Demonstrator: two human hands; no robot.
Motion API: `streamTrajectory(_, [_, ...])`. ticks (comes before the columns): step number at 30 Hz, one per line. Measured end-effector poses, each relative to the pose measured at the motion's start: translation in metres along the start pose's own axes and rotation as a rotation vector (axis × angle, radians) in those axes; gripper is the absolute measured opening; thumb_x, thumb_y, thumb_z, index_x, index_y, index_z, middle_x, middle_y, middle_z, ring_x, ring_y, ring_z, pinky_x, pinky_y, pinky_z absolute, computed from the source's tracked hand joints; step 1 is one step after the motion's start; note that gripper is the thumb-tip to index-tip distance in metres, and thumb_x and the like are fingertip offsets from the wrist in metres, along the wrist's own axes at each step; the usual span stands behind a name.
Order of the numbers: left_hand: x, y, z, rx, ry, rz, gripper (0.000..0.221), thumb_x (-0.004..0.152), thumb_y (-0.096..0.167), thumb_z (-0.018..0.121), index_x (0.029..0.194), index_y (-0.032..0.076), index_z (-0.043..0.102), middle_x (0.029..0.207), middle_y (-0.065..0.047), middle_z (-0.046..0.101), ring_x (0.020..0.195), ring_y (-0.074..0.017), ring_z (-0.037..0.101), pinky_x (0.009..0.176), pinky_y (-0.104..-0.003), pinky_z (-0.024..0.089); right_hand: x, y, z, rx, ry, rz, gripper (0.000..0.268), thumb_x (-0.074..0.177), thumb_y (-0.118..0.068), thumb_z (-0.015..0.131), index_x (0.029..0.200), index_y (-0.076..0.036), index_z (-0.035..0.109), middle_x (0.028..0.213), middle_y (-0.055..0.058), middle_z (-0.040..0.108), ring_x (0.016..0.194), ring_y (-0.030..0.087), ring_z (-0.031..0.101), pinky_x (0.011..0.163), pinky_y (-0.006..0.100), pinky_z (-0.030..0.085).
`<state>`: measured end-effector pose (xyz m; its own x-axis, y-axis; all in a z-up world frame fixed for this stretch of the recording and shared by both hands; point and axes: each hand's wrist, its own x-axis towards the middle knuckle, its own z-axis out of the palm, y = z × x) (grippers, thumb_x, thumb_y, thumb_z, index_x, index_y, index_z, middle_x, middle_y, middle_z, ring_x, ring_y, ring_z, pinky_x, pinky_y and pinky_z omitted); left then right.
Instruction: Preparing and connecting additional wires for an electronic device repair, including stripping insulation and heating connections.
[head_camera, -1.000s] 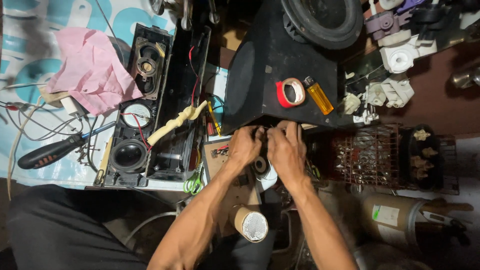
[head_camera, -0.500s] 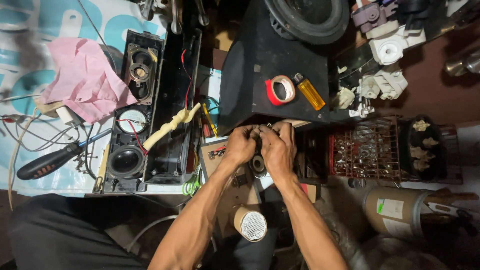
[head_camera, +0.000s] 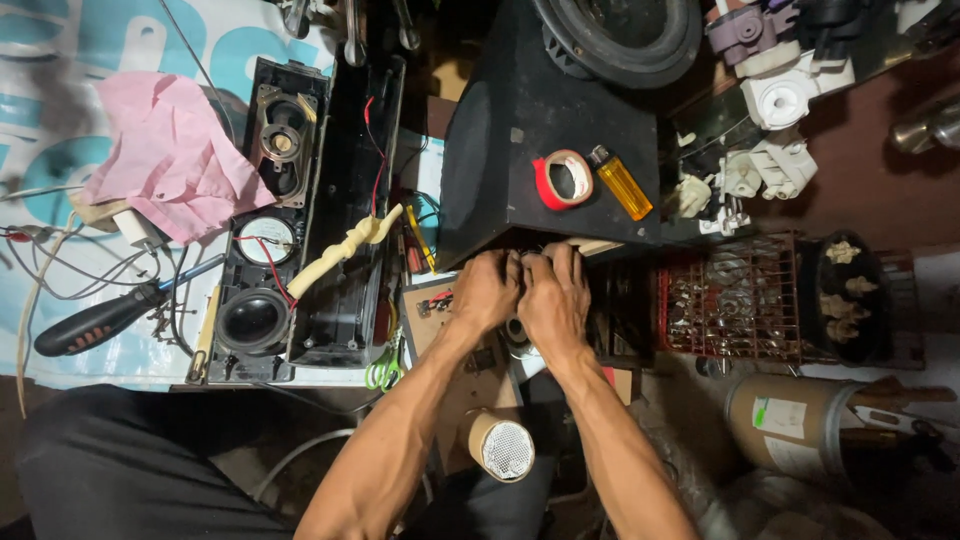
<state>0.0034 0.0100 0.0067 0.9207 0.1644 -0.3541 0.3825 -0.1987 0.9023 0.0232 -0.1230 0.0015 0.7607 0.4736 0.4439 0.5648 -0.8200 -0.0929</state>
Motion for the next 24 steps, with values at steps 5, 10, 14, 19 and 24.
streamTrajectory(5, [-0.003, 0.004, -0.007, -0.005, -0.009, 0.065, 0.047, 0.096, 0.035, 0.044, 0.093, 0.000, 0.074, 0.082, -0.026, 0.071, 0.091, -0.0502, 0.069, 0.076, -0.057, 0.053, 0.004, -0.002, -0.007, 0.045, -0.065, -0.005, 0.006, 0.087, -0.008, 0.063, 0.092, -0.008, 0.060, 0.096, 0.008, 0.045, 0.092, 0.035, 0.052, 0.071, 0.045, 0.047])
streamTrajectory(10, [-0.002, 0.011, -0.012, -0.041, -0.020, 0.067, 0.037, 0.092, 0.030, 0.053, 0.095, 0.000, 0.075, 0.082, -0.025, 0.072, 0.091, -0.0497, 0.069, 0.074, -0.055, 0.054, 0.005, -0.015, -0.011, 0.144, -0.054, 0.106, 0.006, 0.095, -0.008, 0.056, 0.090, -0.005, 0.058, 0.099, 0.010, 0.043, 0.088, 0.039, 0.046, 0.071, 0.046, 0.042])
streamTrajectory(14, [-0.011, 0.018, -0.011, -0.023, 0.006, 0.033, 0.036, 0.093, 0.030, 0.052, 0.100, 0.003, 0.076, 0.086, -0.024, 0.073, 0.094, -0.0494, 0.069, 0.076, -0.056, 0.055, -0.003, -0.016, -0.005, 0.078, -0.022, 0.177, 0.004, 0.093, -0.012, 0.061, 0.091, -0.010, 0.061, 0.108, 0.010, 0.045, 0.096, 0.037, 0.047, 0.079, 0.045, 0.042])
streamTrajectory(19, [-0.018, 0.026, -0.009, 0.085, 0.001, -0.040, 0.040, 0.096, 0.031, 0.046, 0.111, 0.006, 0.074, 0.099, -0.027, 0.073, 0.104, -0.0501, 0.066, 0.088, -0.060, 0.053, -0.004, -0.013, 0.007, 0.161, -0.041, 0.192, 0.011, 0.087, -0.017, 0.067, 0.093, -0.008, 0.063, 0.114, 0.013, 0.047, 0.103, 0.041, 0.046, 0.084, 0.048, 0.041])
streamTrajectory(24, [-0.008, 0.004, 0.007, 0.236, -0.020, 0.026, 0.041, 0.083, 0.012, 0.066, 0.117, -0.006, 0.052, 0.119, -0.031, 0.060, 0.111, -0.0530, 0.061, 0.098, -0.064, 0.048, -0.009, 0.000, 0.008, 0.132, -0.240, 0.140, 0.041, 0.070, -0.003, 0.073, 0.108, -0.009, 0.059, 0.120, 0.012, 0.043, 0.108, 0.037, 0.039, 0.091, 0.049, 0.034])
